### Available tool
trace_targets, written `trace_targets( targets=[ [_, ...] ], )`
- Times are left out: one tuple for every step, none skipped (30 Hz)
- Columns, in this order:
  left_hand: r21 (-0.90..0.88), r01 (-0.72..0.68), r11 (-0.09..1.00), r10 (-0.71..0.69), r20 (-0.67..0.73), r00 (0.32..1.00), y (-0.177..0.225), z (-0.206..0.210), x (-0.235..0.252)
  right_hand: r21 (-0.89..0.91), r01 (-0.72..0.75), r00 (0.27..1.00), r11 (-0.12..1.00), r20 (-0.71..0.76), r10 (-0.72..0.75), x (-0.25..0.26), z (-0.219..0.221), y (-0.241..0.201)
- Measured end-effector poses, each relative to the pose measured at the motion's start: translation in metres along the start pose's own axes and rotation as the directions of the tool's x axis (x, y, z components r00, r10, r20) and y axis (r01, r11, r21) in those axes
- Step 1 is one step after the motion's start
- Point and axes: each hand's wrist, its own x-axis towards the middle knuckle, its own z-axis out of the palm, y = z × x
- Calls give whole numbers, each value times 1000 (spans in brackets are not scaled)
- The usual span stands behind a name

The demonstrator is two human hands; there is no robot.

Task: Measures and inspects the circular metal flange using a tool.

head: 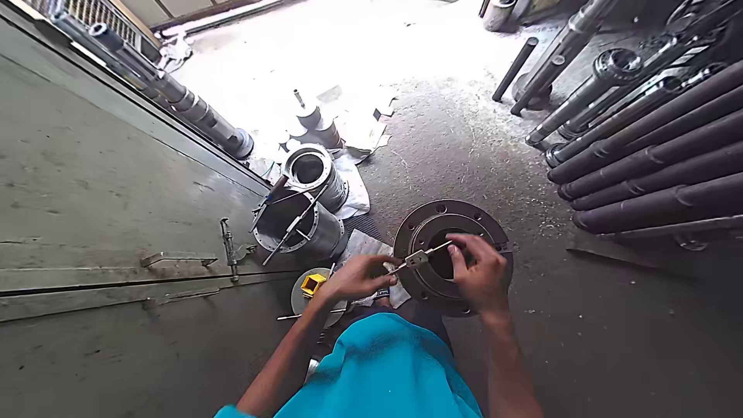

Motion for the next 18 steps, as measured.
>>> trace_targets(
  targets=[
    [-140,1,990,-9,-55,998,-7,13,-15,-49,33,999,998,1,-33,13,2,14],
    [-247,-12,969,-27,-157,987,-11,27,-26,-74,39,998,996,48,-36,23,5,26],
    [-321,-34,946,-62,-283,957,-14,40,-31,-83,38,995,996,93,-31,28,8,34],
    [-380,-65,923,-102,-403,910,-17,49,-31,-84,27,993,996,118,-17,27,9,37],
    [-423,-99,901,-137,-494,858,-19,53,-25,-93,10,991,996,130,2,20,6,36],
    [-441,-124,889,-163,-557,814,-22,51,-16,-114,-9,989,993,147,25,9,2,34],
    [-444,-128,887,-188,-601,777,-24,45,-3,-128,-40,981,991,185,64,-4,-4,31],
    [-435,-105,894,-214,-622,754,-24,35,14,-118,-92,959,989,258,120,-17,-11,25],
    [-413,-60,909,-231,-617,752,-22,24,32,-81,-155,917,985,359,174,-28,-14,18],
    [-371,-5,929,-229,-584,778,-15,13,50,-33,-226,855,974,472,215,-37,-14,9],
    [-294,33,955,-193,-535,822,-3,7,68,17,-292,791,956,567,231,-43,-7,0],
    [-183,68,981,-148,-465,873,13,6,85,69,-342,747,937,625,226,-46,4,-8],
    [-65,77,995,-96,-374,922,30,11,99,117,-388,728,914,647,226,-47,19,-19],
    [48,61,997,-46,-272,961,43,20,113,175,-439,733,881,637,239,-46,34,-32],
    [159,30,987,-6,-149,989,53,30,127,224,-487,740,845,620,262,-43,46,-46],
    [245,-17,969,25,-28,999,59,38,137,260,-539,730,801,618,290,-38,54,-60],
    [287,-72,955,53,71,996,62,42,138,261,-559,726,787,612,313,-37,60,-67],
    [287,-108,952,75,126,989,60,39,130,242,-552,721,798,619,311,-35,58,-69]
  ],
)
